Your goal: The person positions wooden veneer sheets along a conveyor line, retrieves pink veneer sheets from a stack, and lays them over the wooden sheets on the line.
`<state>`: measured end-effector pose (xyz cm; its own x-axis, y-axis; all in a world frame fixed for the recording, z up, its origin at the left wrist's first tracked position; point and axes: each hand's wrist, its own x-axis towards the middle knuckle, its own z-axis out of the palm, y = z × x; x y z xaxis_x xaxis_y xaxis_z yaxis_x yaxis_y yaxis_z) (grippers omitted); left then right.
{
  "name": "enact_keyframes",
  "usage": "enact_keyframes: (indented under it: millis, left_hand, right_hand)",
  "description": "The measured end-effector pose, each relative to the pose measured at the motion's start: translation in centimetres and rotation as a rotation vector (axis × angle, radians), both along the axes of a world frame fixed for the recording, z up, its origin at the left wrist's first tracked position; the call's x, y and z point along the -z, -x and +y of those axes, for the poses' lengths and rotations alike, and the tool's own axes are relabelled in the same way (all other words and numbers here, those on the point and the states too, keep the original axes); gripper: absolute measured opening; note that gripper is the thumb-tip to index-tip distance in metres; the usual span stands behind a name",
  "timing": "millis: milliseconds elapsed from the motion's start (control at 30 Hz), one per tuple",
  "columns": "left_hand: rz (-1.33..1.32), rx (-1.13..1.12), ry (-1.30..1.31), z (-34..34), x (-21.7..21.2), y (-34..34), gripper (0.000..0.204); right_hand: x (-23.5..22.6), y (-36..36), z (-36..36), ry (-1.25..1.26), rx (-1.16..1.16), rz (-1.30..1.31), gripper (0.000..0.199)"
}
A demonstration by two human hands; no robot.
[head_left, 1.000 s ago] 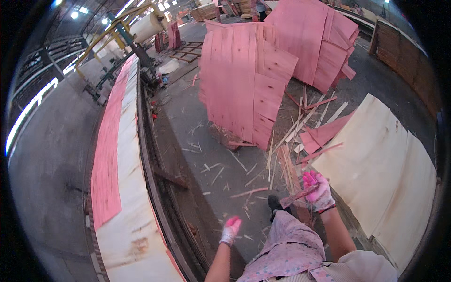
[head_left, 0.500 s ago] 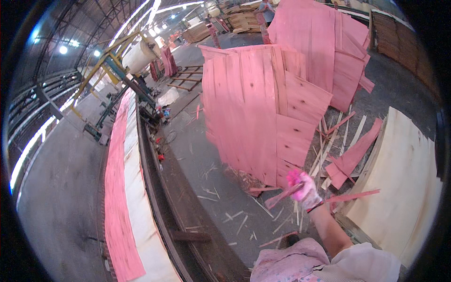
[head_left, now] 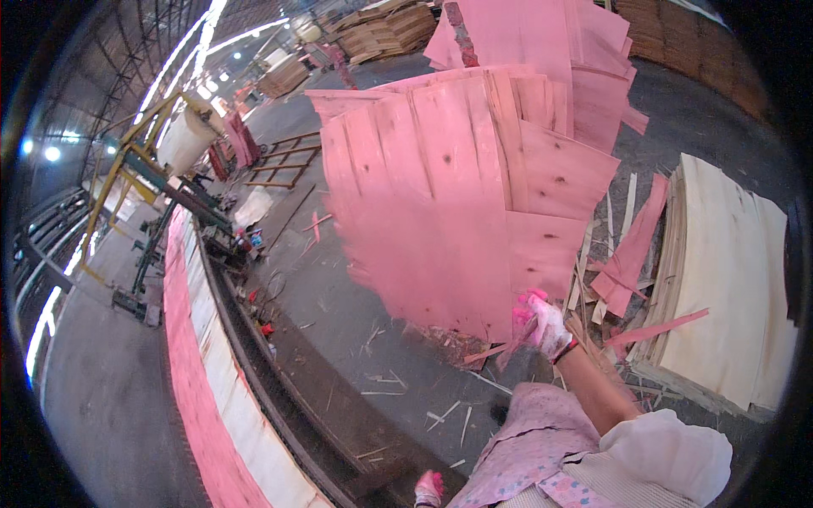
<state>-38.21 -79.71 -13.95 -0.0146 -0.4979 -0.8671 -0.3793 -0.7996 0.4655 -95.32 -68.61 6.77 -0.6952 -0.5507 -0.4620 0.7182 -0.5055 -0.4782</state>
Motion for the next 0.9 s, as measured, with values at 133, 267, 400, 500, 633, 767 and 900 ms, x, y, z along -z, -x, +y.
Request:
enact_keyframes:
  millis: [133, 267, 400, 500, 633, 767, 900]
  left_hand:
    - [0.113, -0.076, 0.119, -5.0, -6.2, 8.4, 0.031]
    - [0.112, 0.034, 0.115, -7.7, -6.5, 11.2, 0.034]
    - [0.152, -0.101, 0.067, -6.9, -5.0, 10.4, 0.042]
    - [0.106, 0.052, 0.077, -5.1, 0.4, 7.2, 0.048]
    - [-0.447, 1.028, 0.442, 1.0, 3.7, 0.3, 0.048]
    - [-0.23, 1.078, 0.208, -2.1, 3.2, 0.3, 0.052]
    - [0.066, 0.833, 0.049, -5.9, 3.5, 3.6, 0.047]
  right_hand:
    - [-0.2, 5.9, -1.7, -0.351, 0.195, 0.395, 0.047]
    - [-3.3, 12.4, -5.9, -0.378, 0.11, 0.523, 0.051]
    - [0.1, 20.8, -12.7, -0.396, -0.012, 0.552, 0.056]
    - [7.5, 26.1, -17.4, -0.529, 0.148, 0.565, 0.069]
    - [11.9, 23.8, -21.4, -0.573, 0.445, 0.531, 0.069]
    - [6.6, 26.4, -15.5, -0.642, 0.148, 0.643, 0.029]
    - [4.8, 22.7, -15.4, -1.06, -0.117, 0.827, 0.034]
